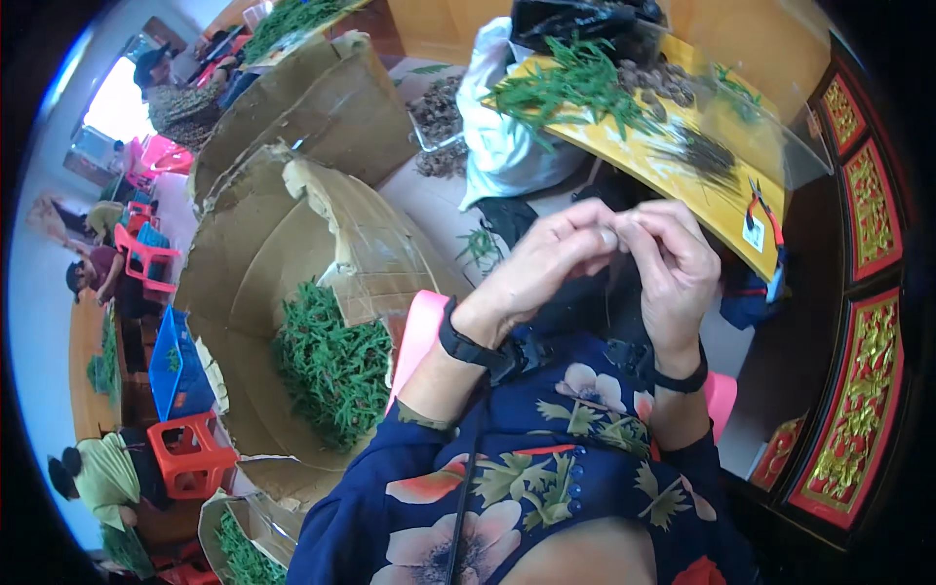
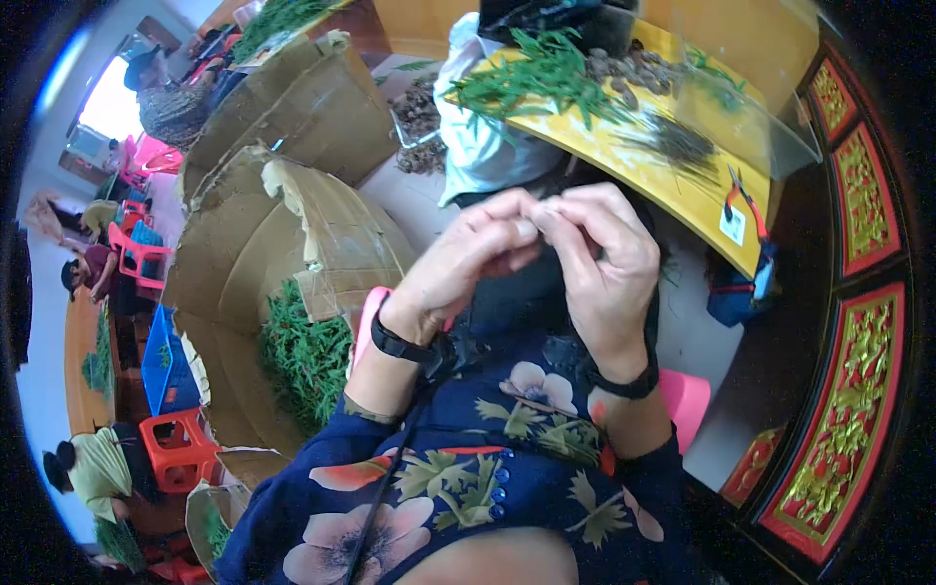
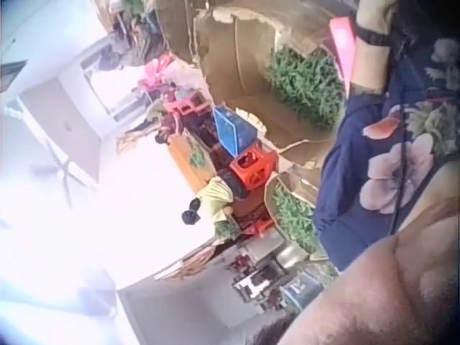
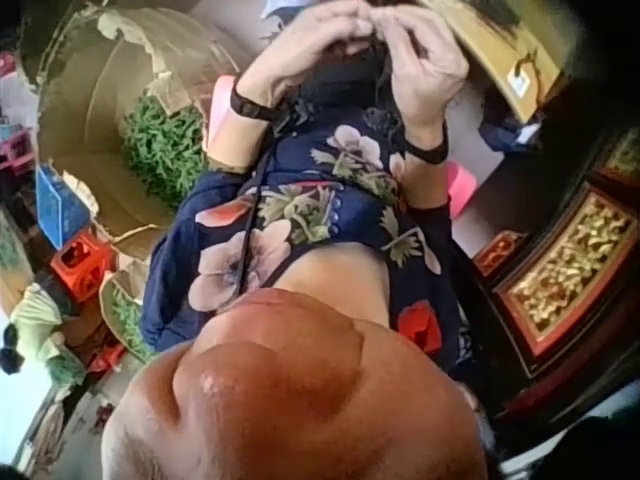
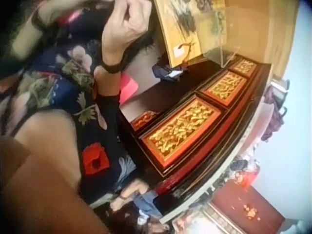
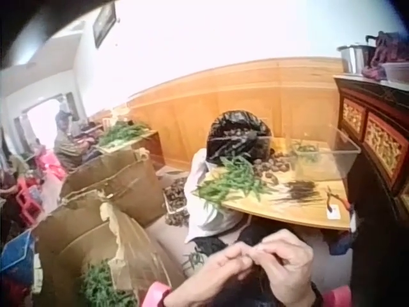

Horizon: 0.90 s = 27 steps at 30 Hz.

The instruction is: Assembling decorative artificial plants by attaching smaller leaf clusters to a main branch.

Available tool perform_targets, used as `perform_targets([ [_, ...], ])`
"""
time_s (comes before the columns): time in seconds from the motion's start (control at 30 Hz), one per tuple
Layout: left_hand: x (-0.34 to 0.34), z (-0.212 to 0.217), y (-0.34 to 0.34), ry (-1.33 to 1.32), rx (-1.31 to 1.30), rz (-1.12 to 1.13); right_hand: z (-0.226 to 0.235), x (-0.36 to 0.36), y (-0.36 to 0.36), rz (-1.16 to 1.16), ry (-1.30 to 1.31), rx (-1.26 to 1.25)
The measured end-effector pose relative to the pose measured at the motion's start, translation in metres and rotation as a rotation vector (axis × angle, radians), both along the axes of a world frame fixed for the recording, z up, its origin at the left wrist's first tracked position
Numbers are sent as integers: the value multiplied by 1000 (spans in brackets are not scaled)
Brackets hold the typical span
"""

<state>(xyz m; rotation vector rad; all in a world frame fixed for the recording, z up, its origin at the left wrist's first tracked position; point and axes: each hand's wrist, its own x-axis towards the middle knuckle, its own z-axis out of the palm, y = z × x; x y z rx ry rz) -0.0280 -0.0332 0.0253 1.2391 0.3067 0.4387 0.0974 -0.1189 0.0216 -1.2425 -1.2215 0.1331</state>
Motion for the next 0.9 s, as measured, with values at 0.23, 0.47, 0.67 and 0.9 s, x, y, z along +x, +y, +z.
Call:
perform_targets([
  [0.23, 2, -11, 4, -1, -30, 142, -8, -4, 11, -39, 55, -70],
  [0.47, 1, -12, 5, -65, -204, 146, -4, 5, 11, 1, -254, 150],
  [0.67, 1, -10, 3, -74, -321, 180, -3, 16, 11, 97, -342, 117],
  [0.9, 1, -15, 7, -143, -378, 65, -6, 29, 12, 107, -340, 82],
])
